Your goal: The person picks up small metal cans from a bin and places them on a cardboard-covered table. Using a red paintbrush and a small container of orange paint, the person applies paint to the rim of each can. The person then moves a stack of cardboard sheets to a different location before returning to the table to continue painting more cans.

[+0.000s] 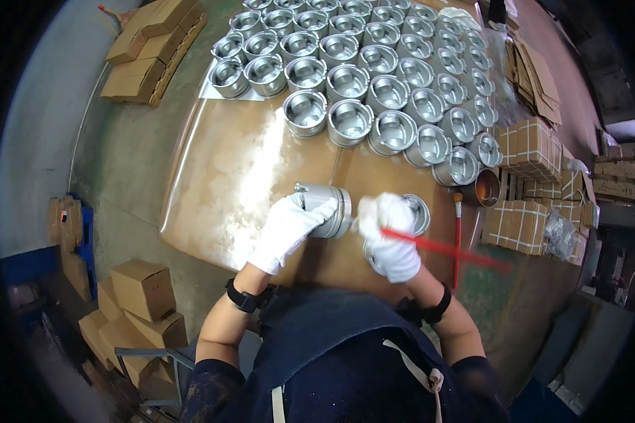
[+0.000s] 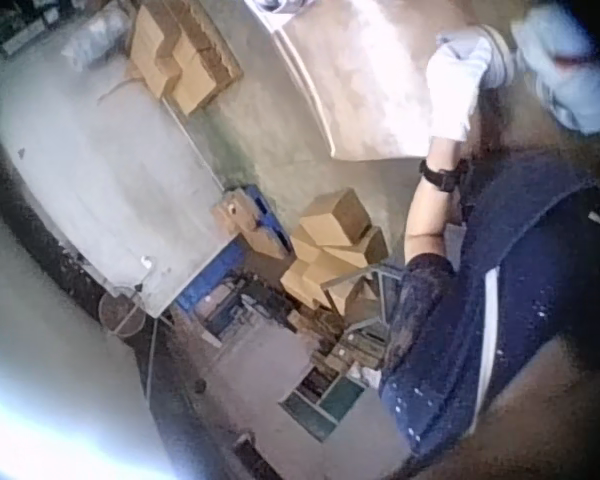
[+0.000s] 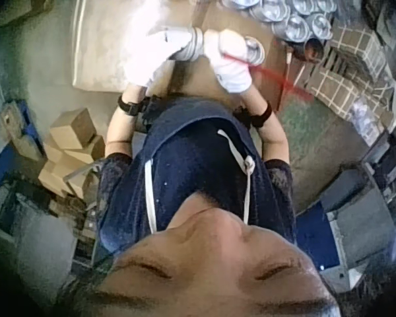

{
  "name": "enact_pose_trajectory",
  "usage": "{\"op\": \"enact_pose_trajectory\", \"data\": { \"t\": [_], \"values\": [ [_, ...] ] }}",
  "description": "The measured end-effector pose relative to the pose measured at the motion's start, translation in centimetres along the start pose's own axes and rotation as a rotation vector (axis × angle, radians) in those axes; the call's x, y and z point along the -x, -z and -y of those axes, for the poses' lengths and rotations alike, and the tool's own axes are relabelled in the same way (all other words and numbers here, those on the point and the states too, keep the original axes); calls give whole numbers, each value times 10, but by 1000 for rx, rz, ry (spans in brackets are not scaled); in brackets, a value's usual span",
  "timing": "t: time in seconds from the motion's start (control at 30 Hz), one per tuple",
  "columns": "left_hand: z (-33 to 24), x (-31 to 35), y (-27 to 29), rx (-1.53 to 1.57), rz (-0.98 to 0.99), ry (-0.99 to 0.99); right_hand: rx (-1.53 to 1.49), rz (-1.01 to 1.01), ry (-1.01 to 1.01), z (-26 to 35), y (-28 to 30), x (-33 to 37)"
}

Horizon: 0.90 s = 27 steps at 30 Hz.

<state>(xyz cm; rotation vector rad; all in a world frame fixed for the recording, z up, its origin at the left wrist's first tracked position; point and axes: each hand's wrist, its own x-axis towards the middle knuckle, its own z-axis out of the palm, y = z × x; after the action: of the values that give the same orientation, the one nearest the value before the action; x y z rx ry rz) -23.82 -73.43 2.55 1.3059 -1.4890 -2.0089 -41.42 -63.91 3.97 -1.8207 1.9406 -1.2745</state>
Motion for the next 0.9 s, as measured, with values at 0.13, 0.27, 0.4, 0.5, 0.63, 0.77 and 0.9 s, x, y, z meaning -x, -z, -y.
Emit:
{"op": "enact_pose_trajectory", "data": {
  "t": [0.13,0.27,0.4,0.5,0.63,0.77,0.9],
  "values": [
    [1,-13,26,201,-29,-18,181,68,296,2,-32,26],
    [-37,-44,67,-1004,-347,-38,92,169,-6,-1,-11,13],
    [-67,-101,83,-1271,-395,-164,-309,94,-560,-14,4,13],
    [-57,-143,98,-1461,-410,-296,-342,62,-661,-20,15,10],
    [-47,-163,81,-1550,-653,-769,-295,-170,-622,-40,40,18],
    [-65,-84,-8,-602,-206,-461,-201,-371,-883,-86,99,36],
    [-15,-16,-89,-1065,687,-1122,-366,-702,-991,-145,155,64]
  ]
}}
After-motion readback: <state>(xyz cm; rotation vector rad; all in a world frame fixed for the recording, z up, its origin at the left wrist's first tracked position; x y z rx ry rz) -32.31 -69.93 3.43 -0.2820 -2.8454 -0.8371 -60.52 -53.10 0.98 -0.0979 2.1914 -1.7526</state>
